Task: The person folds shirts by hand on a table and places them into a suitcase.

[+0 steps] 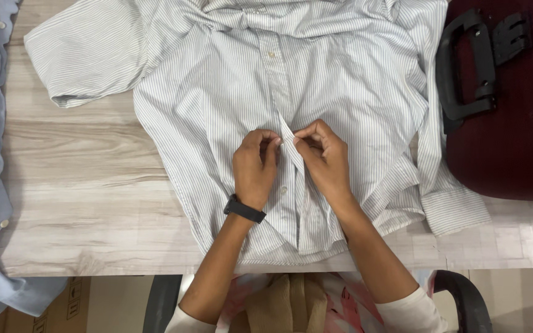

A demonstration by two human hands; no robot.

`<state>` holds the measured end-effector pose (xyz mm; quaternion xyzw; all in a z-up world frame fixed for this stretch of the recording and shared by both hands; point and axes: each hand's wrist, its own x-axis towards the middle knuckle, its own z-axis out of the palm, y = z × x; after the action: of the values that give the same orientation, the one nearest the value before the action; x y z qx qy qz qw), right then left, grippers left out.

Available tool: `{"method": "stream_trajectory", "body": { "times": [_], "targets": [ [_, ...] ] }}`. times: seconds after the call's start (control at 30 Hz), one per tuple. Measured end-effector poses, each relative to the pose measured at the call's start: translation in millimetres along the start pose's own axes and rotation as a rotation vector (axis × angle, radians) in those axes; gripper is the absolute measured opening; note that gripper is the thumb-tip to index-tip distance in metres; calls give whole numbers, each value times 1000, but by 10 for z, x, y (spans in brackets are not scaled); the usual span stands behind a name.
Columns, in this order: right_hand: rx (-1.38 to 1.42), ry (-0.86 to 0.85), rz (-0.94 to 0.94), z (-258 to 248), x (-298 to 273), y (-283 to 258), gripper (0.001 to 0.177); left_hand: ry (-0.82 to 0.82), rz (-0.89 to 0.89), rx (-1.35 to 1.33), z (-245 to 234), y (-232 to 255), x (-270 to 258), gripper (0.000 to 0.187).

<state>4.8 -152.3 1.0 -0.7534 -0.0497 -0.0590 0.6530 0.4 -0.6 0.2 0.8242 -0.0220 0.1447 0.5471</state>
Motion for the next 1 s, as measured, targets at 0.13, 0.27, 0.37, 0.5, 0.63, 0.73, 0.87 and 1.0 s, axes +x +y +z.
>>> {"method": "stream_trajectory", "body": {
  "times": [0.13, 0.27, 0.37, 0.5, 0.63, 0.73, 0.87, 1.0],
  "targets": [
    [-79, 12, 24, 15, -8, -67, 3, -21, -48, -57, -6, 15, 3, 6],
    [-84, 0, -2, 15, 0, -121, 4, -4, -84, -28, 9, 16, 2, 7],
    [52, -10, -13, 22, 11, -127, 8, -6, -98, -31, 10, -4, -3, 7],
    [-61, 42, 20, 50, 5, -103, 24, 22, 35, 12, 22, -49, -14, 10],
    [-77, 62, -42, 74, 4, -85, 31, 33, 62, 22, 26, -38, -15, 11],
    [-91, 76, -31, 78, -7, -118, 34, 5, -4, 48, -2, -1, -16, 10],
    [-143, 73, -47, 93, -26, -170, 32, -16, -77, -110, -1, -9, -9, 11],
    [-154, 75, -93, 91, -16, -159, 33, -20, -85, -169, 12, -58, -9, 6]
  ]
}}
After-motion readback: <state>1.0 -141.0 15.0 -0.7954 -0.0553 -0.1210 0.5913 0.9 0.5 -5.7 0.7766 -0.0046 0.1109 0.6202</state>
